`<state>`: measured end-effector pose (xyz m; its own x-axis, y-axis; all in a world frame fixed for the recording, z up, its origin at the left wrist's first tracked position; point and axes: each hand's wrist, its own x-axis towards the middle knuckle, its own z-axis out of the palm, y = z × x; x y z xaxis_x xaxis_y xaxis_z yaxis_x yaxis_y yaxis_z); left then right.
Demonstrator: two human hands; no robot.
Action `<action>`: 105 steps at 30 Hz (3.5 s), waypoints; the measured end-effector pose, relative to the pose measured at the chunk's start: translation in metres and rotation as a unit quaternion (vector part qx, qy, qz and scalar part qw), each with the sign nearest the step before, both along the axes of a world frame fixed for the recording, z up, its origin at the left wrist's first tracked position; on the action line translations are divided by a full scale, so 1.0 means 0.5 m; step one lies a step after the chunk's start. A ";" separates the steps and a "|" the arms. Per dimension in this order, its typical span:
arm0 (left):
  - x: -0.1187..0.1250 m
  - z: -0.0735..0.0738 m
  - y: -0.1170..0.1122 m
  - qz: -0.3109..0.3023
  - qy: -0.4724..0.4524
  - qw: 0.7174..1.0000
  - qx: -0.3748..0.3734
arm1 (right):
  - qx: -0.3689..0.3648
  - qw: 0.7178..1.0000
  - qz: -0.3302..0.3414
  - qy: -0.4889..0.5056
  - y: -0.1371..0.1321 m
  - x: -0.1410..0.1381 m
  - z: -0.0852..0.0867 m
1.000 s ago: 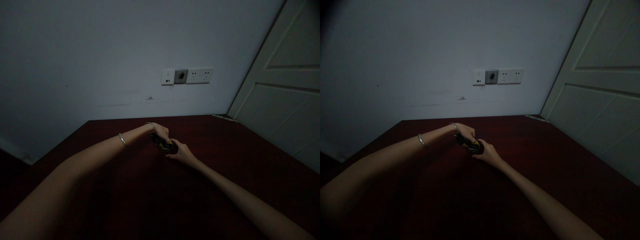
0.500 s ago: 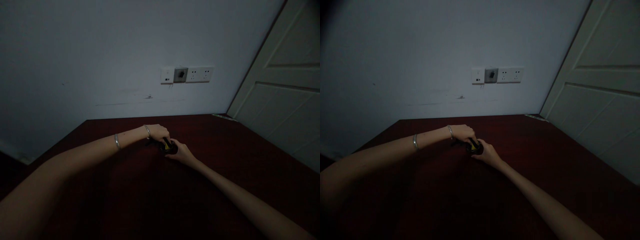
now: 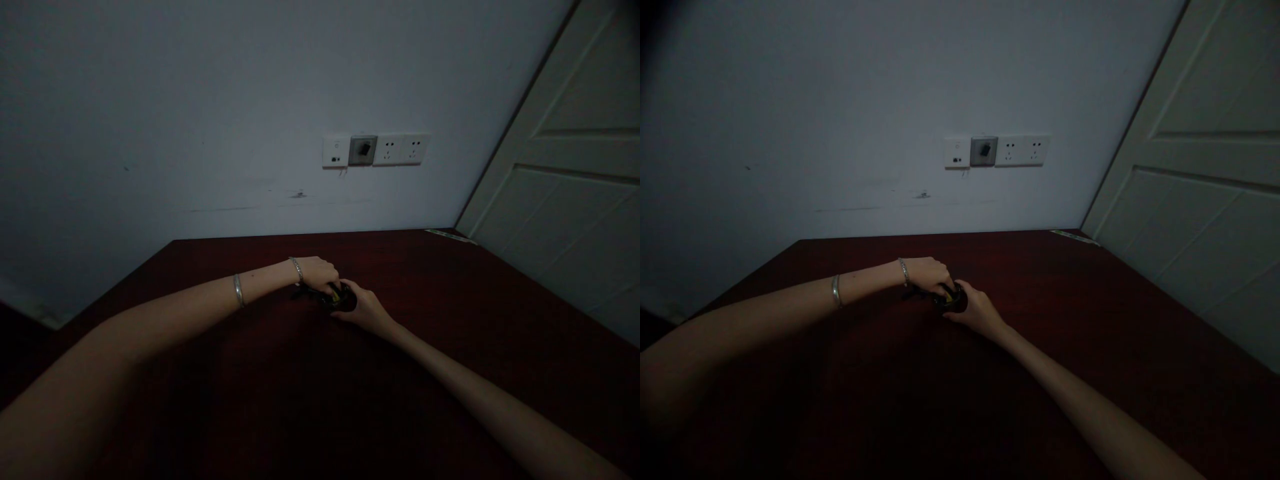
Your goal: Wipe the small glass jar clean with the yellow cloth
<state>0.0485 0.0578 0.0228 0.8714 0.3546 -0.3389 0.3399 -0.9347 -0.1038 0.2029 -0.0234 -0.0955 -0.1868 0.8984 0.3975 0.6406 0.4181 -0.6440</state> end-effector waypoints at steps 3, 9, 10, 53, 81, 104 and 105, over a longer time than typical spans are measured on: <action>0.000 -0.001 0.000 0.019 0.001 1.000 -0.017 | -0.007 1.000 0.000 0.003 0.001 0.001 -0.001; -0.002 -0.007 0.008 0.067 -0.015 0.994 -0.083 | -0.007 1.000 -0.013 -0.009 0.002 0.002 -0.005; -0.002 -0.008 0.011 0.074 -0.017 0.992 -0.102 | -0.009 1.000 -0.012 -0.011 0.003 0.003 -0.004; -0.094 0.156 0.029 0.207 -0.205 0.881 -0.374 | -0.069 0.995 0.055 0.056 -0.012 0.007 0.008; -0.020 -0.007 -0.131 0.168 -0.588 0.781 -0.126 | -0.128 0.888 -0.046 0.439 -0.017 0.001 0.202; -0.070 -0.104 -0.077 0.240 -0.649 0.655 -0.303 | 0.030 0.971 -0.017 0.235 -0.006 0.054 0.203; -0.080 -0.121 -0.070 0.242 -0.636 0.665 -0.307 | 0.025 0.983 -0.004 0.184 -0.001 0.063 0.205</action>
<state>0.0083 0.0228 -0.0377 0.4256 0.8331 0.3532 0.0644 -0.4172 0.9065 0.2345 -0.0240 0.0071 -0.0152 0.8768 0.4805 0.3711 0.4512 -0.8116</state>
